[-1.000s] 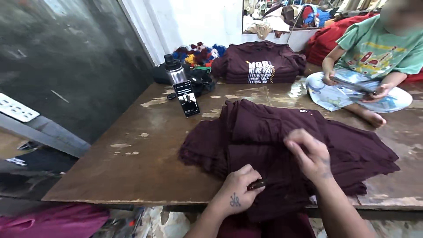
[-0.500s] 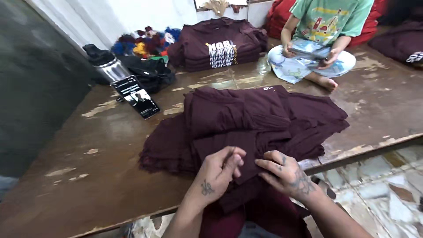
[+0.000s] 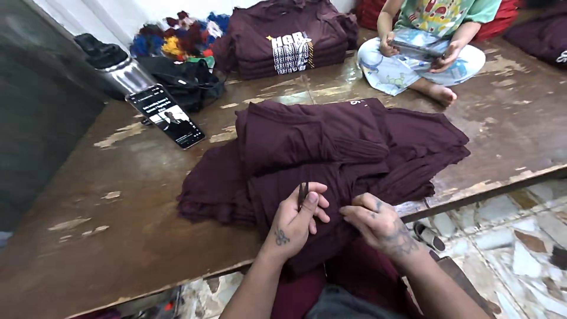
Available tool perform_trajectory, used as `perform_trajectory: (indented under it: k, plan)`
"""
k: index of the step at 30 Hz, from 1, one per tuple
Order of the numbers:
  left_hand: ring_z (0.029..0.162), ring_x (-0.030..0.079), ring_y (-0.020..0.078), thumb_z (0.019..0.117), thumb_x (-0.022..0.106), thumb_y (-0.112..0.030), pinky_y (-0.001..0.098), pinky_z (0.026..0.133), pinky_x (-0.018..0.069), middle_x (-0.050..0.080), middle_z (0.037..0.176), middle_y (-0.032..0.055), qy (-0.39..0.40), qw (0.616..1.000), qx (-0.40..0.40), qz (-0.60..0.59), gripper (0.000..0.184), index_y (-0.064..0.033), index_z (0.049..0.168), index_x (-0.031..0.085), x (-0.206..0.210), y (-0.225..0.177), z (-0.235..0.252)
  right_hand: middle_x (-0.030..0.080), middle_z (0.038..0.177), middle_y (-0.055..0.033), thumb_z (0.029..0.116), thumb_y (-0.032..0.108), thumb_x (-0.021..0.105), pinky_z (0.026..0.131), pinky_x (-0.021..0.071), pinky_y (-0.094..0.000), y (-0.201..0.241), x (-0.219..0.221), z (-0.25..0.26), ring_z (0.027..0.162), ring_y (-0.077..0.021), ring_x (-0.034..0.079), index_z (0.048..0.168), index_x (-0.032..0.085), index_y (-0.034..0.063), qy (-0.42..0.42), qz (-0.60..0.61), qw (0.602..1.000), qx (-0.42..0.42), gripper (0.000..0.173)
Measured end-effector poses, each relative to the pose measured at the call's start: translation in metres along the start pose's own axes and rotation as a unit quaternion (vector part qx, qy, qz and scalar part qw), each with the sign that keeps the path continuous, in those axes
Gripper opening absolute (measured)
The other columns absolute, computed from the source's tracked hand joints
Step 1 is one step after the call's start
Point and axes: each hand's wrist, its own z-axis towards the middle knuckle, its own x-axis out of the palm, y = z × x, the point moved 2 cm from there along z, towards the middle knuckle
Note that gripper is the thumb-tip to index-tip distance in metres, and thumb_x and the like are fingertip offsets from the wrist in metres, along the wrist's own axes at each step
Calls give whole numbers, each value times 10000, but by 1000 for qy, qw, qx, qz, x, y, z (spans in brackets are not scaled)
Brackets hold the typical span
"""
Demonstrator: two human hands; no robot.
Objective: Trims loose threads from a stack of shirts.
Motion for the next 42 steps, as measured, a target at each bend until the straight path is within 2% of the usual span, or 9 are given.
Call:
perform_trajectory:
  k: [4, 7, 11, 14, 18, 24, 26, 29, 42]
  plan:
    - [722, 657, -11, 1102, 365, -214, 162, 585, 531, 710, 931, -43, 11, 999, 33, 34, 368, 38, 1254, 587, -4, 5, -4, 696, 887, -103, 1045, 207, 559, 795, 539, -201, -6, -32, -15, 851, -122, 674, 954, 715, 52, 26, 63, 998, 11, 238]
    - [727, 656, -17, 1108, 366, -256, 158, 594, 530, 711, 919, -50, 19, 998, 52, 30, 397, 44, 1256, 580, -4, 7, -2, 699, 869, -108, 1052, 224, 529, 773, 538, -215, -10, -44, -16, 827, -132, 674, 958, 686, 39, 75, 54, 995, 23, 260]
    - [667, 576, -33, 1093, 401, -348, 156, 595, 503, 647, 865, -54, 47, 994, 89, 39, 513, 100, 1327, 488, 1, 9, 3, 693, 923, -137, 1049, 326, 546, 725, 544, -225, 0, -39, -1, 791, -146, 658, 1151, 683, 23, 71, 31, 996, 34, 348]
    - [657, 538, -50, 1086, 386, -420, 139, 581, 463, 630, 871, -52, 63, 991, 103, 48, 565, 93, 1313, 455, -2, 10, 1, 682, 939, -159, 1010, 221, 608, 757, 541, -232, 3, -24, 11, 827, -181, 659, 1095, 757, 64, 46, 35, 998, 25, 233]
    - [666, 539, -8, 1068, 381, -309, 173, 587, 456, 633, 880, -6, 69, 986, 110, 101, 437, 72, 1262, 469, -3, 11, -3, 682, 853, -159, 953, 86, 586, 722, 569, -316, -7, -2, 13, 798, -251, 683, 888, 748, 49, 58, 22, 998, -11, 178]
    - [870, 679, 182, 956, 495, -157, 363, 741, 565, 703, 1034, 113, 83, 954, 123, 260, 370, 16, 1252, 632, -1, -2, -14, 637, 895, -129, 1084, 212, 438, 783, 526, -229, -6, -33, -3, 859, -161, 644, 953, 604, 30, 130, 133, 983, 3, 279]
    - [834, 707, 239, 924, 559, -160, 407, 679, 579, 717, 1005, 125, 74, 928, 181, 317, 365, -34, 1232, 707, 4, 0, -16, 632, 904, -125, 1089, 216, 436, 804, 526, -219, -4, -36, -5, 877, -149, 643, 961, 591, 28, 111, 140, 984, 4, 275]
    - [711, 705, 229, 975, 560, -158, 377, 569, 555, 731, 902, 97, 49, 901, 236, 360, 322, -78, 1223, 749, 11, 2, -16, 618, 921, -117, 1098, 238, 442, 824, 525, -199, 0, -37, -6, 894, -125, 640, 977, 576, 25, 63, 147, 987, 7, 279]
    - [752, 672, 196, 970, 576, -156, 316, 677, 559, 714, 921, 120, 25, 935, 195, 295, 351, 8, 1253, 703, 4, 2, -17, 584, 879, -91, 1114, 368, 380, 765, 523, -199, 5, -34, -7, 848, -106, 625, 933, 546, 47, 41, 137, 990, -3, 404]
